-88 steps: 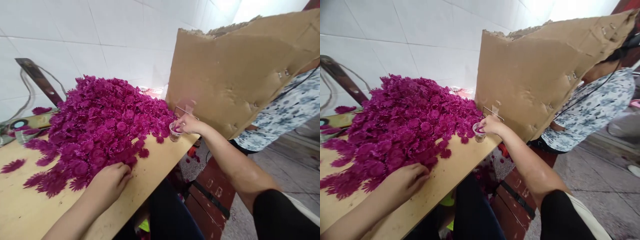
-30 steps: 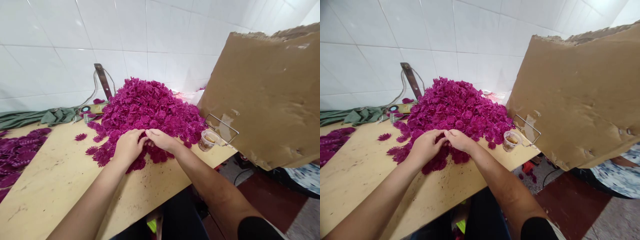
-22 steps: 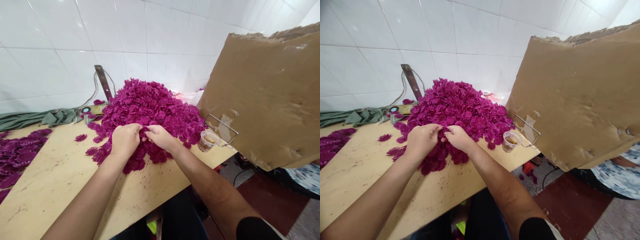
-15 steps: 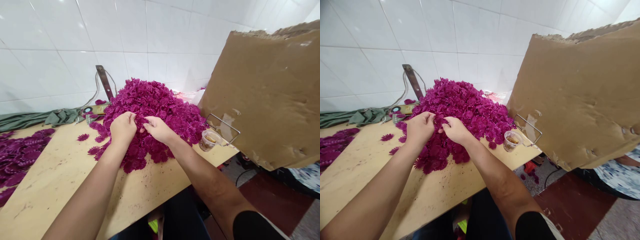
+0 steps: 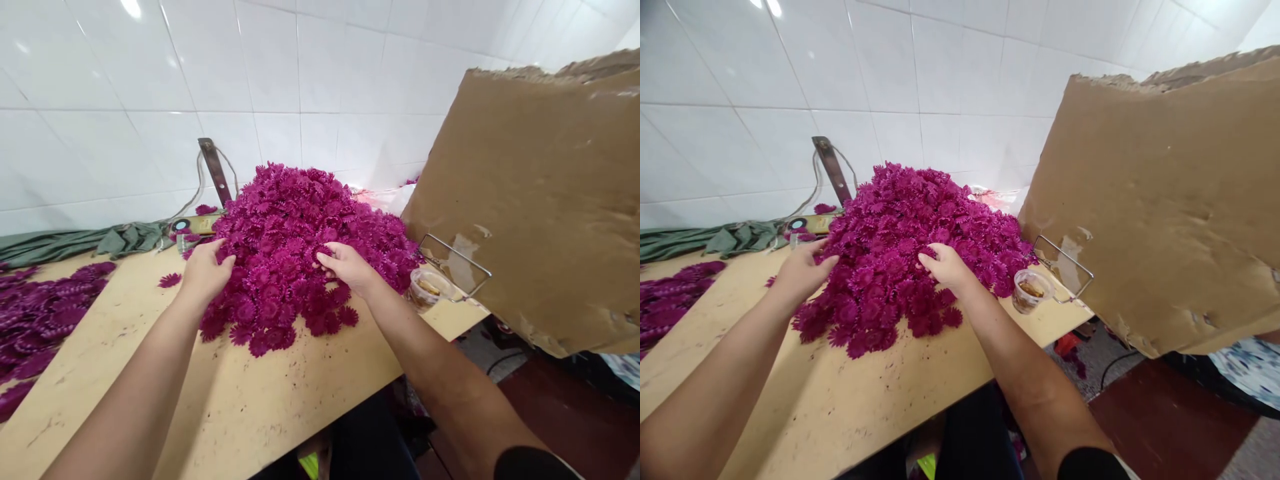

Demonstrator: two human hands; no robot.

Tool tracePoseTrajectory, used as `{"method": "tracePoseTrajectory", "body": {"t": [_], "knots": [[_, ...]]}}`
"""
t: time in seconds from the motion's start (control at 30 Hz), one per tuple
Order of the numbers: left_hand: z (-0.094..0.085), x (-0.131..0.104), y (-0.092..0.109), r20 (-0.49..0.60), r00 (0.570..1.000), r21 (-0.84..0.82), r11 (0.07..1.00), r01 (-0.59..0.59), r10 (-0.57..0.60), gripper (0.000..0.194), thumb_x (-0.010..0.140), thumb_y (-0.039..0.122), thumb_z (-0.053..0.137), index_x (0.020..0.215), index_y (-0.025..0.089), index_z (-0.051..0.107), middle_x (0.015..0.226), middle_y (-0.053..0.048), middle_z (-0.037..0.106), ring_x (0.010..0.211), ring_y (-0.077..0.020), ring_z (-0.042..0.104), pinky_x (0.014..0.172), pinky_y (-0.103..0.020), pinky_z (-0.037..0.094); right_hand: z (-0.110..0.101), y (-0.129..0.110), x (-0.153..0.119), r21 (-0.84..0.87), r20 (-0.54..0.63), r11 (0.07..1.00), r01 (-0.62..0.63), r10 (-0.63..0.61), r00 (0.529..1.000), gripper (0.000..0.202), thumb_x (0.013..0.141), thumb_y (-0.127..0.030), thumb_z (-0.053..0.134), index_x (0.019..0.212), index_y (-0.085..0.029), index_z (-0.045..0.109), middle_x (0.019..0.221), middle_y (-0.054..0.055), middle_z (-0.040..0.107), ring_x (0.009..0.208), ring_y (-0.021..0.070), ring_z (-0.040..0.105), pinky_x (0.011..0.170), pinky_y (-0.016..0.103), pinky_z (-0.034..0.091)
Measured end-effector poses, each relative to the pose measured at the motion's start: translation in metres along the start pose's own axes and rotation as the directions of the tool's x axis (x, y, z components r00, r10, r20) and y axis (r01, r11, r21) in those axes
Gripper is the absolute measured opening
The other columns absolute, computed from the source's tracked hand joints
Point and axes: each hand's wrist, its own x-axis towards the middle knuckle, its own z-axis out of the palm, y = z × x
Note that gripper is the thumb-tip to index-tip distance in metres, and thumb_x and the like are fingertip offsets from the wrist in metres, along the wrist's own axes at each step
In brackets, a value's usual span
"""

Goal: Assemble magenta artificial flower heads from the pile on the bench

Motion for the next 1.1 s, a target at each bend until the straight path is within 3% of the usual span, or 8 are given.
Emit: {"method": "tracePoseTrajectory", "body": {"t": [0.1,0.2,0.4,0.6,0.73,0.9,1.0,1.1], "knots": [[0.006,-0.007,0.005,-0.03,0.999,0.062,0.998,-0.019,0.021,0.032,0.068,0.025,0.048,0.096,0.017,0.063,0.105,-0.012,0.064,0.11,-0.0296,0.052,0.098,-0.044,0.038,0.008,0.008,0.01,-0.091,-0.061,0.991,0.097,-0.102,0.993,0.006,0.075,-0.011,0.051,0.077,-0.014,0.056,0.062,-0.003,0.054,0.052,0.0066,0.044,0.055,0.02,0.04],[0.006,-0.014,0.015,-0.027,0.999,0.064,0.998,-0.027,0.028,0.031,0.073,0.027,0.045,0.094,0.019,0.065,0.106,-0.01,0.064,0.105,-0.0277,0.056,0.094,-0.043,0.041,0.015,0.009,0.013,-0.195,-0.049,0.965,0.172,-0.185,0.982,0.009,0.077,-0.012,0.047,0.072,-0.015,0.053,0.063,-0.002,0.054,0.056,0.0083,0.047,0.061,0.022,0.04],[0.009,-0.037,0.042,0.026,0.995,-0.06,0.994,-0.094,0.095,0.03,0.076,0.03,0.045,0.095,0.022,0.065,0.102,-0.004,0.067,0.094,-0.0225,0.06,0.088,-0.035,0.045,0.023,0.009,0.012,-0.411,-0.129,0.904,0.121,-0.189,0.974,0.024,0.082,-0.021,0.046,0.059,-0.019,0.04,0.056,-0.002,0.049,0.056,0.0103,0.047,0.062,0.023,0.036],[0.03,-0.047,0.071,0.112,0.983,-0.256,0.96,-0.115,0.148,0.036,0.076,0.037,0.049,0.102,0.018,0.064,0.102,-0.006,0.067,0.095,-0.0213,0.06,0.088,-0.033,0.044,0.029,0.014,0.021,-0.369,-0.187,0.927,0.07,-0.148,0.971,0.039,0.085,-0.033,0.04,0.049,-0.019,0.034,0.046,-0.005,0.033,0.047,0.0085,0.032,0.051,0.023,0.028],[0.037,-0.045,0.077,0.117,0.975,-0.296,0.944,-0.149,0.19,0.034,0.075,0.034,0.052,0.103,0.019,0.063,0.102,-0.005,0.066,0.092,-0.0196,0.061,0.085,-0.032,0.045,0.03,0.01,0.016,-0.26,-0.077,0.955,0.142,-0.167,0.983,0.042,0.084,-0.039,0.043,0.049,-0.017,0.039,0.045,-0.005,0.037,0.046,0.0071,0.034,0.049,0.021,0.029],[0.035,-0.048,0.081,0.175,0.94,0.071,0.949,-0.308,0.292,0.026,0.076,0.022,0.049,0.096,0.019,0.065,0.096,-0.008,0.067,0.091,-0.0247,0.06,0.081,-0.038,0.044,0.029,0.009,0.007,-0.072,0.181,0.996,0.061,-0.048,0.982,0.047,0.085,-0.051,0.035,0.058,-0.015,0.048,0.048,-0.003,0.045,0.044,0.006,0.037,0.045,0.019,0.031],[0.032,-0.049,0.086,0.265,0.891,0.297,0.847,-0.44,0.369,0.026,0.079,0.021,0.043,0.085,0.017,0.067,0.088,-0.012,0.068,0.088,-0.0286,0.06,0.075,-0.04,0.042,0.027,0.01,0.002,-0.053,0.204,0.998,0.036,-0.024,0.979,0.037,0.087,-0.038,0.038,0.06,-0.015,0.048,0.051,-0.004,0.046,0.045,0.0059,0.037,0.046,0.02,0.031],[0.031,-0.045,0.089,0.281,0.882,0.357,0.811,-0.463,0.379,0.029,0.08,0.02,0.038,0.077,0.018,0.066,0.083,-0.011,0.069,0.083,-0.0277,0.062,0.072,-0.038,0.041,0.025,0.007,-0.006,-0.078,0.189,0.995,0.059,-0.043,0.981,0.025,0.083,-0.019,0.043,0.059,-0.015,0.045,0.052,-0.005,0.043,0.047,0.006,0.036,0.05,0.02,0.03]]}}
